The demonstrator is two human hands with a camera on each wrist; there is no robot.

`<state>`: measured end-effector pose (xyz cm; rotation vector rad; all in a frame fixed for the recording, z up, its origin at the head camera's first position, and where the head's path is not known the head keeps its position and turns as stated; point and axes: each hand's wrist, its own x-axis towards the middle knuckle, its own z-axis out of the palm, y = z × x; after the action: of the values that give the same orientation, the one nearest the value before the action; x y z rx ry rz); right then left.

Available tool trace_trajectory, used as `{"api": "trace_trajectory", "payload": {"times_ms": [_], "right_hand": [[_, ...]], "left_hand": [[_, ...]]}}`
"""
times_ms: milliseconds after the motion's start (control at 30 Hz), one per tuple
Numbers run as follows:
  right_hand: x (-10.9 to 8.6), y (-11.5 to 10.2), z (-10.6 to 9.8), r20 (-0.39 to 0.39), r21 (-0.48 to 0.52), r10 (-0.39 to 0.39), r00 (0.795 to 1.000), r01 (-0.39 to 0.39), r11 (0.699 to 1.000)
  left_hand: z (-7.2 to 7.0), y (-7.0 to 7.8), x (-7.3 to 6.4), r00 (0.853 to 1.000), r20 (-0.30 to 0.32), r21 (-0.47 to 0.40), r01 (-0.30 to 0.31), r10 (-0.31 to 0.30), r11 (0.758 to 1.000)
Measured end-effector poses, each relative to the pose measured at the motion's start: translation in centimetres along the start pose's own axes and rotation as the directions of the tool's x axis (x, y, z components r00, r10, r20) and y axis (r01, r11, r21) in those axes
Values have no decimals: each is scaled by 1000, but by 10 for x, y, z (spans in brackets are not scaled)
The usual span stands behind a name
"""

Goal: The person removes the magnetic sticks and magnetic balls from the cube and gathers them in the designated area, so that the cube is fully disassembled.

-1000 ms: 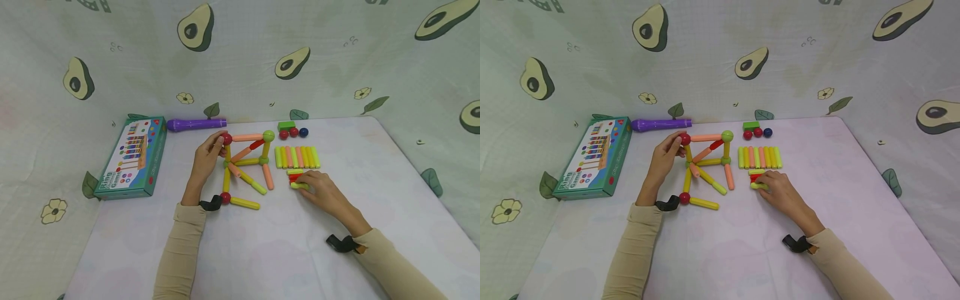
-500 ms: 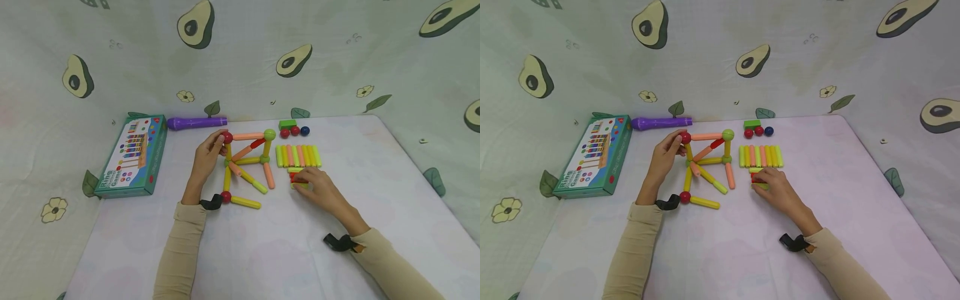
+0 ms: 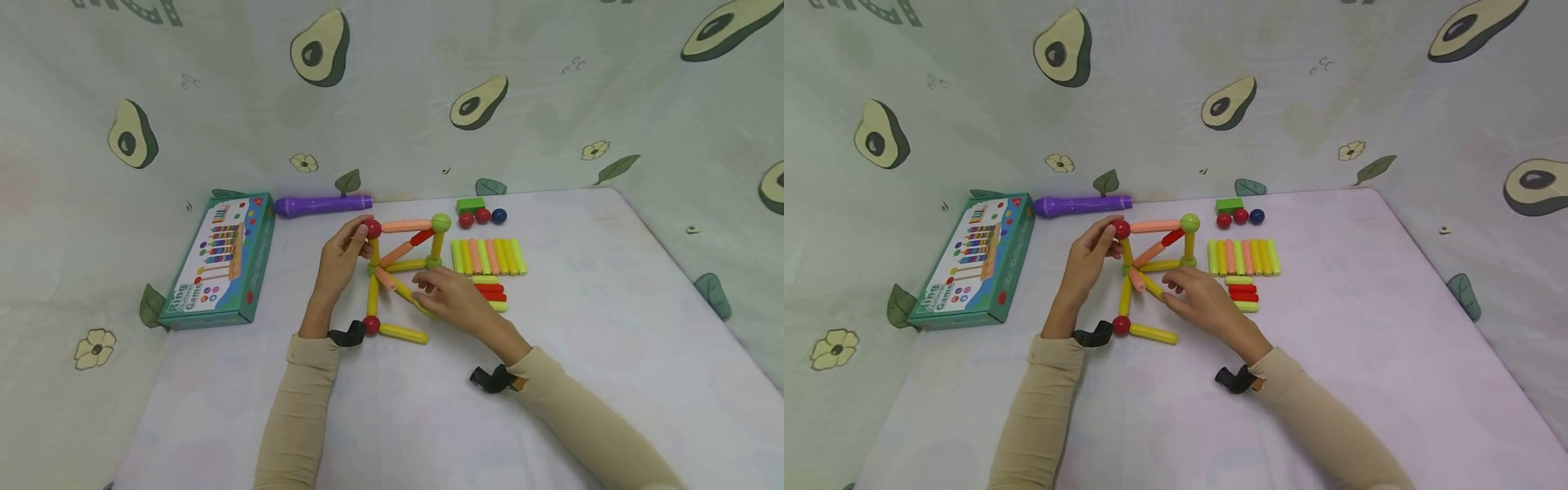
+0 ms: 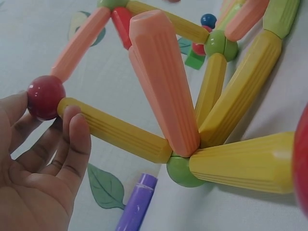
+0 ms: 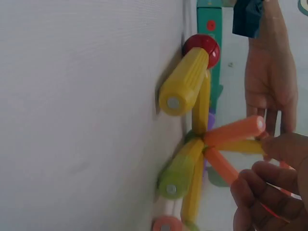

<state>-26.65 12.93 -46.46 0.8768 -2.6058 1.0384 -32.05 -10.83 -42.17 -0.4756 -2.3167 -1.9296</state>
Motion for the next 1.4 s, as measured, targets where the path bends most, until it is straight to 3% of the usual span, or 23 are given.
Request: {"api": "trace_trajectory", "payload": {"times_ms": [200, 367, 600, 733, 833, 933, 1167, 1400], "right_hand": [[18, -7, 19, -12, -32, 6, 1000, -6, 999], [28, -11, 27, -39, -34, -43, 998, 42, 999], [26, -10, 28, -57, -104, -64, 996, 58, 993], [21, -5, 25, -65, -116, -39, 997, 31, 993], [15, -3, 20, -79, -106, -27, 996, 18, 994], [9, -3, 11, -93, -90, -15, 996, 7, 996], [-9, 6, -19, -125, 22, 23, 992, -20, 1000], [-28, 26, -43, -201, -6, 77, 977, -79, 997]], "left_hand": [[5, -25, 10, 1000, -15, 13, -8, 8, 1000], [6, -31, 12, 1000, -28, 14, -14, 14, 1000], [3, -26, 12, 999, -29, 1, -22, 22, 1000], [1, -9, 6, 999, -22, 1, -23, 23, 1000], [2, 3, 0, 1000, -6, -4, -23, 23, 1000], [3, 5, -1, 1000, -1, -6, -25, 25, 1000], [2, 6, -3, 1000, -19, 13, -9, 10, 1000], [-1, 4, -4, 1000, -12, 26, -5, 5, 1000]]}}
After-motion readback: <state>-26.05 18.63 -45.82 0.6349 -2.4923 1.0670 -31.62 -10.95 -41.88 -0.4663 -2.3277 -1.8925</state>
